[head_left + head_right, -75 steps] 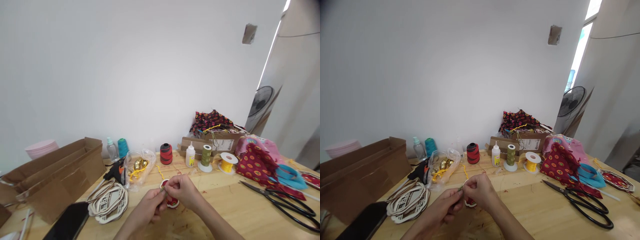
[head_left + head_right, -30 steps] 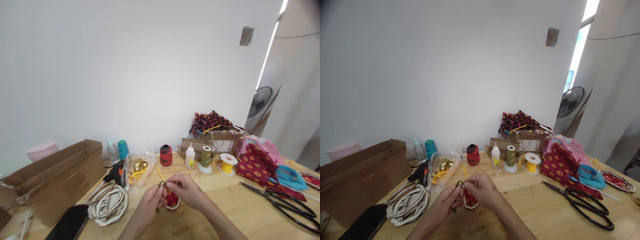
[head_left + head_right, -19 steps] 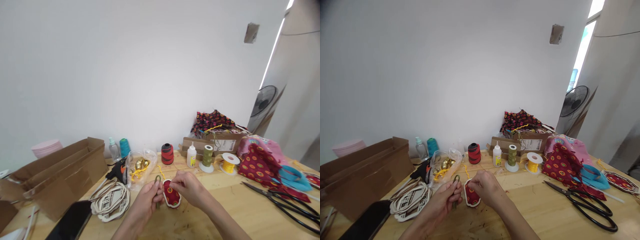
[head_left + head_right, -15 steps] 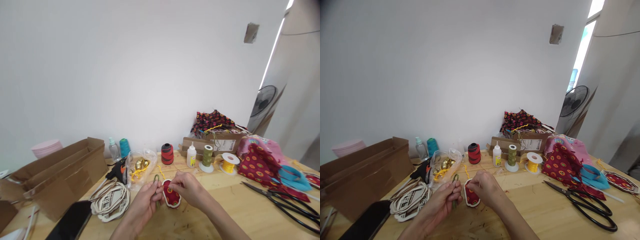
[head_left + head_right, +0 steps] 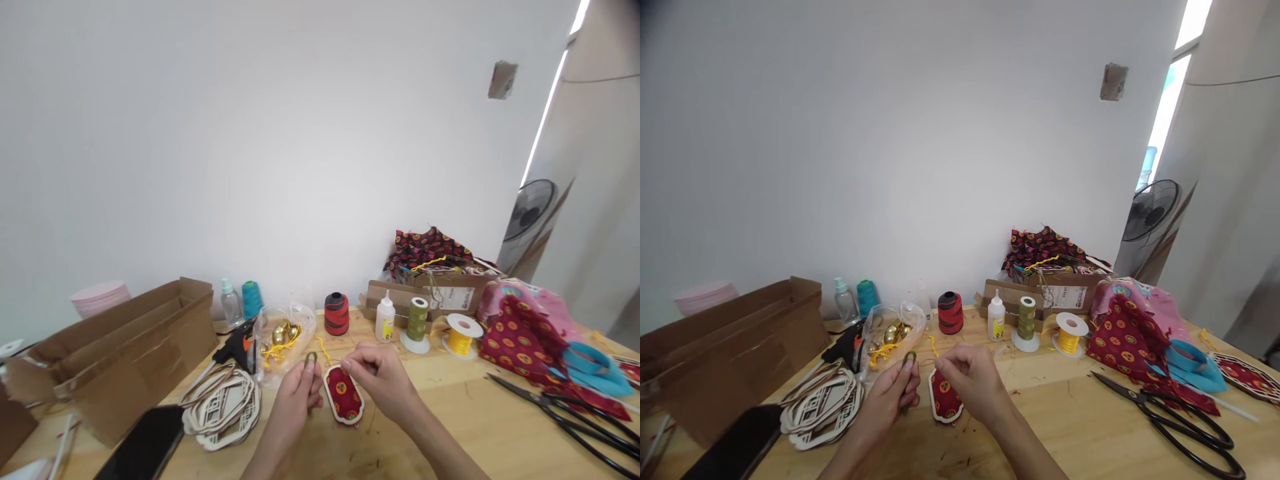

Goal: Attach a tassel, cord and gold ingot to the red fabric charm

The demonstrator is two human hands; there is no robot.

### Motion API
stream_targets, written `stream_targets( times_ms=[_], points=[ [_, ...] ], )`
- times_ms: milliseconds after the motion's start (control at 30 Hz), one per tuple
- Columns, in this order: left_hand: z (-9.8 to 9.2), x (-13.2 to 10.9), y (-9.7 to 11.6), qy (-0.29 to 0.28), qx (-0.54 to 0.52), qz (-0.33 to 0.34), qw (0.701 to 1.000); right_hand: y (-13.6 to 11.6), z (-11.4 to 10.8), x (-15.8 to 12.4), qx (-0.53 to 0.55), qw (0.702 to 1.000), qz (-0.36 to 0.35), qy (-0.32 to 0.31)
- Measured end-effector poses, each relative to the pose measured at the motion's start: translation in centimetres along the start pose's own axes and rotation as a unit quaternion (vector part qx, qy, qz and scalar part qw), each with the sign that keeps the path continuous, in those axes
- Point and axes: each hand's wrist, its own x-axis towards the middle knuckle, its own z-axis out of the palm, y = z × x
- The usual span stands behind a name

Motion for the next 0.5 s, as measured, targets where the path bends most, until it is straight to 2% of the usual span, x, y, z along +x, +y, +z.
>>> stream_targets(
  times_ms=[100,233,500],
  points=[
    [0.3,0.0,-0.2,0.016,0.032,0.016,0.999,-0.5,0.6,-0.4,-0.048,0.993,-0.093,0.051],
    [0.6,0.0,-0.4,0.025,0.068,0.033,0.997,-0.2,1.8,-0.9,-0.119,0.973,-0.185,0.075],
    [0.9,-0.2,-0.7,0.017,0.137,0.059,0.989,0.3,2.0,-1.0,-0.194,0.965,-0.163,0.07]
  ],
)
